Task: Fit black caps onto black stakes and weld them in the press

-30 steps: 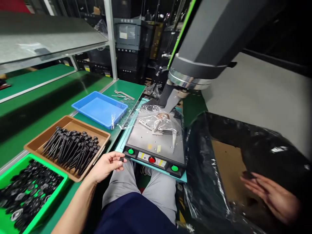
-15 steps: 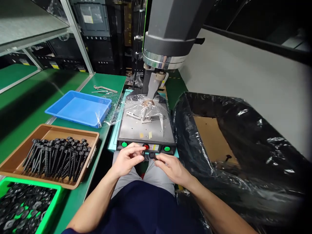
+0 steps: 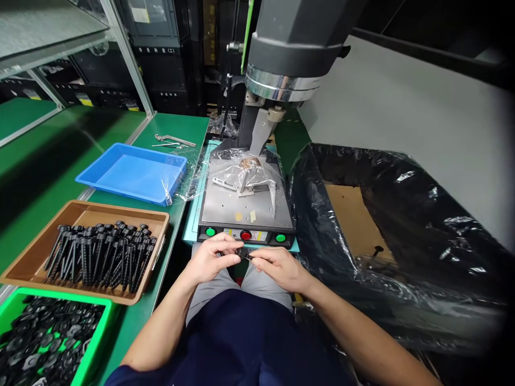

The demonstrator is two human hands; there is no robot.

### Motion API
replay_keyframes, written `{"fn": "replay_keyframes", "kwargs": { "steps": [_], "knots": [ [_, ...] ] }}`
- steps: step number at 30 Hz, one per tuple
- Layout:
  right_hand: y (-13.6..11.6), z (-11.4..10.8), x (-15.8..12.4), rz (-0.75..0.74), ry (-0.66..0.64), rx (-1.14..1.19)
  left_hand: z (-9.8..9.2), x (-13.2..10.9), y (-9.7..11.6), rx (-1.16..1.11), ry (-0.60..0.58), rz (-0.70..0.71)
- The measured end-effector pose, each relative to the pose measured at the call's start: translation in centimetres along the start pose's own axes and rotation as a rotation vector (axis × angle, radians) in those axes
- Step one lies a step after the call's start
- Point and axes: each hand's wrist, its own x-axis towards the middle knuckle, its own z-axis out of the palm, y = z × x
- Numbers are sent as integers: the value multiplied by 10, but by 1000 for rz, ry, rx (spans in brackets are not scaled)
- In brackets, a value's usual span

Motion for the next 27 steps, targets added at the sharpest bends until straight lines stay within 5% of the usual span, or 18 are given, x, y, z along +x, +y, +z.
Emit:
{"fn": "replay_keyframes", "kwargs": {
  "steps": [7,15,20,24,27],
  "knots": [
    [9,11,3,76,-21,180,-4,4,-8,-3,-11,13],
    [16,27,29,131,154,539,22,20,-10,95,270,167],
    [24,29,46,133,239,711,26,31,-20,144,339,144],
    [39,16,66,162,230,842,22,45,-32,113,351,94],
    [49,-7,92,157,434,918,17,68,-40,-46,442,-12]
  ]
}}
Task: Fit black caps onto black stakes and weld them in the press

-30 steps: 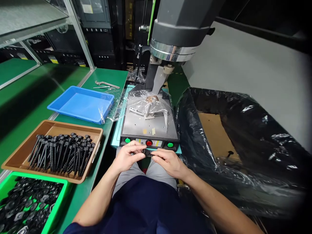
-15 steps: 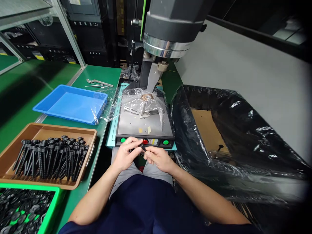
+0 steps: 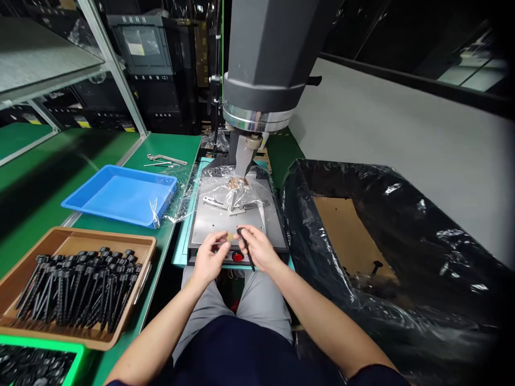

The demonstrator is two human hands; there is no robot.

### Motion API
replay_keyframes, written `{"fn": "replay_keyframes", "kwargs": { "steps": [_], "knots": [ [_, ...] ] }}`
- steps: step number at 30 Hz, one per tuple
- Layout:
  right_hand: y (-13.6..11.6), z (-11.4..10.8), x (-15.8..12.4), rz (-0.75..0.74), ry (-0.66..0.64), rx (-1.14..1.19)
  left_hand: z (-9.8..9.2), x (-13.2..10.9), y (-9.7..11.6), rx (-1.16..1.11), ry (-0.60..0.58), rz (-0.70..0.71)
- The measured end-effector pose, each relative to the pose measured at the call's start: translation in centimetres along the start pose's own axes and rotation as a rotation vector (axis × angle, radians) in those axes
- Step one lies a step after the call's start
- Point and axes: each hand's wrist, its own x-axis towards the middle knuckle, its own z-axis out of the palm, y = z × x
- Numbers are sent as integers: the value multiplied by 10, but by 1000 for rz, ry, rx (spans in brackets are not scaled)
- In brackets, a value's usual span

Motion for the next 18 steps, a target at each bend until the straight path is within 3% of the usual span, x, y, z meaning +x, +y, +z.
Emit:
{"fn": "replay_keyframes", "kwargs": {
  "steps": [3,7,10,14,18],
  "knots": [
    [-16,-5,36,-53,86,89,10,35,-3,-316,90,-260],
    [-29,-5,68,-92,57,85,21,82,1,-797,24,-540],
    [-32,-9,82,-248,107,-79,22,104,6,-904,59,-543],
    [-37,-18,94,-510,227,-441,16,116,11,-844,147,-420],
    [-46,-16,107,-694,318,-632,13,122,10,-767,129,-382]
  ]
}}
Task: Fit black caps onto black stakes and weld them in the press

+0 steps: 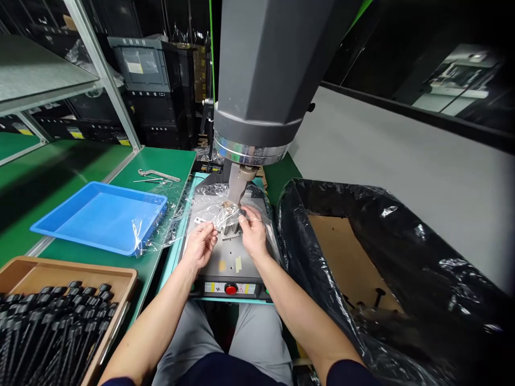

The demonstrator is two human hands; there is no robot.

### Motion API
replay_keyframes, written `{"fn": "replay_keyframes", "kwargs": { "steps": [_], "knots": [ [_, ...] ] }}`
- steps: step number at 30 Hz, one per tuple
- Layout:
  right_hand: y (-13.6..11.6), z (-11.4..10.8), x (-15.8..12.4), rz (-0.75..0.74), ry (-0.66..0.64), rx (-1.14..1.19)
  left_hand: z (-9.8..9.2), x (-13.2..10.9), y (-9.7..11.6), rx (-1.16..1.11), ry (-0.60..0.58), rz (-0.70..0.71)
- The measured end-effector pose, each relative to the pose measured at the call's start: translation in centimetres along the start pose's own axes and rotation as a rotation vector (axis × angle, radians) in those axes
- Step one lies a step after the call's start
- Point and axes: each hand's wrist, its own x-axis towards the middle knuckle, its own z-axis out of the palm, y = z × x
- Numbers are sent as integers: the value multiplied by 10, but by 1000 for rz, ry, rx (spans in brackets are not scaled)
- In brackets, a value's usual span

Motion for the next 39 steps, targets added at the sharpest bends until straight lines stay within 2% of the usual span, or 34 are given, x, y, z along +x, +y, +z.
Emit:
{"fn": "replay_keyframes", "kwargs": {
  "steps": [6,10,13,18,21,24,27,31,35,39],
  "knots": [
    [11,24,19,29,-4,-9,0,11,2,-12,-8,21],
    [22,31,25,190,-1,89,-2,14,4,-13,-20,19],
    [21,25,28,268,-73,164,-5,16,4,-15,-14,14],
    [13,15,31,195,-153,178,-8,17,4,-7,-20,5],
    [13,17,31,213,-161,215,-9,18,4,-16,-1,16],
    [17,17,27,262,-180,300,-11,20,4,-11,13,21],
    [22,7,22,366,-194,408,-13,22,6,12,16,34],
    [31,-12,23,495,-187,405,-19,28,10,64,15,108],
    [40,-20,34,494,-203,391,-26,39,17,149,-10,201],
    [49,-17,39,483,-199,404,-34,46,23,233,-7,250]
  ]
}}
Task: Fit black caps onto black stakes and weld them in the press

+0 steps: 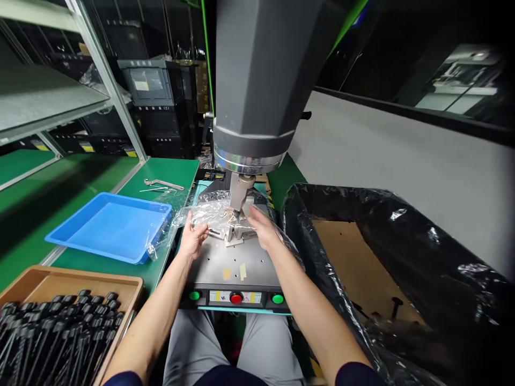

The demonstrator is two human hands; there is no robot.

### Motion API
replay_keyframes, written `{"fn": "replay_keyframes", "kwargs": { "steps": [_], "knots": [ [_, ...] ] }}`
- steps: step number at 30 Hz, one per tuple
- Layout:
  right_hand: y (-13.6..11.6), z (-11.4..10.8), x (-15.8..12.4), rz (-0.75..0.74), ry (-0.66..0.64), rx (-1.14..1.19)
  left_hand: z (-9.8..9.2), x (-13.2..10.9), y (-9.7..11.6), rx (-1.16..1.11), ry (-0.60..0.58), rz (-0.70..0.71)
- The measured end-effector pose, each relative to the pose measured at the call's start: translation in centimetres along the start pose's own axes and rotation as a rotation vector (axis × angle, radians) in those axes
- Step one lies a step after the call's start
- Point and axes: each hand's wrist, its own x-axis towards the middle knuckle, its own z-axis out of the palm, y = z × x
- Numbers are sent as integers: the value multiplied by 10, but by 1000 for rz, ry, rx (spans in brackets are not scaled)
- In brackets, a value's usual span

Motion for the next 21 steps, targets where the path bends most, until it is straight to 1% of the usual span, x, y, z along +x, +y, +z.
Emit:
{"fn": "replay_keyframes", "kwargs": {
  "steps": [6,10,13,17,19,21],
  "knots": [
    [22,2,-4,-23,44,21,-6,-3,-5,57,23,-4],
    [34,4,-18,26,82,-2,-5,-6,-6,60,47,-30],
    [47,12,-42,84,110,4,-3,-8,-6,55,56,-39],
    [57,30,-85,125,85,110,1,-9,-6,60,71,-55],
    [52,39,-103,140,75,179,2,-10,-6,64,83,-57],
    [38,45,-113,164,7,314,3,-9,-7,64,99,-53]
  ]
}}
